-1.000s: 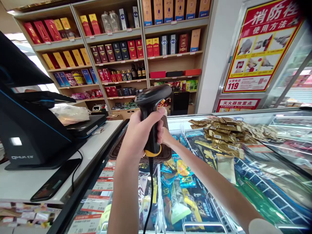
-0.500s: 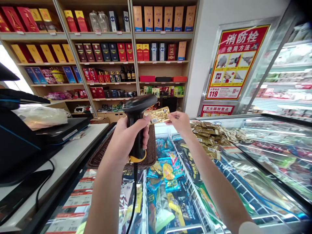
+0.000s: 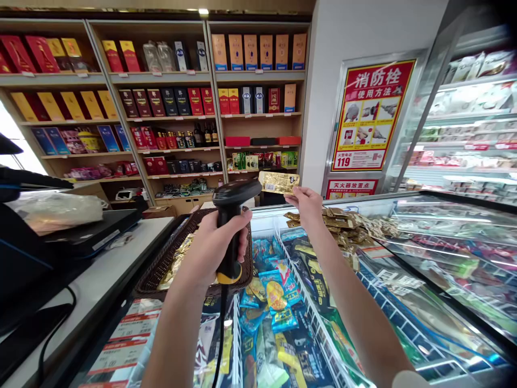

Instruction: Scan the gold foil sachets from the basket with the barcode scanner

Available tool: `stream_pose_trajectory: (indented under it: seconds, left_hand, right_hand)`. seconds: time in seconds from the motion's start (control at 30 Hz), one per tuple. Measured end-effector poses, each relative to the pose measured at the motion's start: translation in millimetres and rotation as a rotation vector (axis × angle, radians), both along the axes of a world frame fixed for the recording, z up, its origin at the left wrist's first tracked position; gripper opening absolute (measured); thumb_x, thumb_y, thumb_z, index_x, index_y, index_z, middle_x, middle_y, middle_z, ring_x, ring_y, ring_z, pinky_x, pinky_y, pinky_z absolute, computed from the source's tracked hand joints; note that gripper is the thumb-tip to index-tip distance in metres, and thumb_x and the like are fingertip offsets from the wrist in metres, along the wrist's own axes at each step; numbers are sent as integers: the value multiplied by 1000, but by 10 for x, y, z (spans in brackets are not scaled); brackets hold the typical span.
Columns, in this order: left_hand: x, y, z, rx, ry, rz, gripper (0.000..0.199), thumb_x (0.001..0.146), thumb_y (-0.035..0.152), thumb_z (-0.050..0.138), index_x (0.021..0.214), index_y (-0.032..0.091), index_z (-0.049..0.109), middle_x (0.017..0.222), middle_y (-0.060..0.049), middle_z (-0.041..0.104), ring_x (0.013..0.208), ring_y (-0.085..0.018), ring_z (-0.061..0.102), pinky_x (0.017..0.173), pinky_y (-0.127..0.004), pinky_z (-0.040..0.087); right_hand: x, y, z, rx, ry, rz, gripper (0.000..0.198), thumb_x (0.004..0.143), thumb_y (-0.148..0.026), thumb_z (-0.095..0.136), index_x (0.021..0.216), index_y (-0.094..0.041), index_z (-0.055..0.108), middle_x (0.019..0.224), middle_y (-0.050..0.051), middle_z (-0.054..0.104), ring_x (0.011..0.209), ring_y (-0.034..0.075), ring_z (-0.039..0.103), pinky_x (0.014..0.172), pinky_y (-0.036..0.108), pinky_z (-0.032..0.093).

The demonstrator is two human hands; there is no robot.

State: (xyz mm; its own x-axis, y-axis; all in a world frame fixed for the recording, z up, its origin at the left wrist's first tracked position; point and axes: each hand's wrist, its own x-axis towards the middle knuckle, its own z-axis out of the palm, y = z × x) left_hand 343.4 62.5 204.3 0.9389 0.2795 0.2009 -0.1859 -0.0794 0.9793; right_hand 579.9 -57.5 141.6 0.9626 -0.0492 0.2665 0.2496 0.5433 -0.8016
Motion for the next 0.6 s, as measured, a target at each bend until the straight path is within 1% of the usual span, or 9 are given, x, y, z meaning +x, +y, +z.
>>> stream_pose_trajectory:
  seconds: [0.1,0.2,0.37,0.6]
  left_hand:
    - [12,2,-11,-17,23,-38,30,80,41,70,69,18,53,55,3,52,44,-9,47,40,-21,40]
    - [19,1,-18,-5,41,-44,34,81,42,69,65,18,51,54,3,51,43,-9,47,39,-20,39]
    - [22,-14,-20,33,59,3,34,81,43,68,64,18,51,55,2,53,42,-9,48,39,-20,39]
    - [25,-51,-6,69,55,40,35,81,41,67,61,18,50,52,2,51,40,-9,48,38,-20,38]
  right_hand:
    - [18,9,-16,21,-19,-10,13,81,-21,76,78,-14,65,68,0,68,65,15,73,73,29,65]
    - [35,13,-29,42,-23,-2,14,80,-22,77,79,-15,65,68,0,68,67,16,73,71,27,65]
    - [34,7,-11,85,-9,38,13,81,-20,75,79,-15,64,68,0,69,69,15,73,73,26,64]
    - [-26,-2,49,74,7,52,13,82,-19,75,77,-16,63,68,0,69,68,14,73,74,26,64]
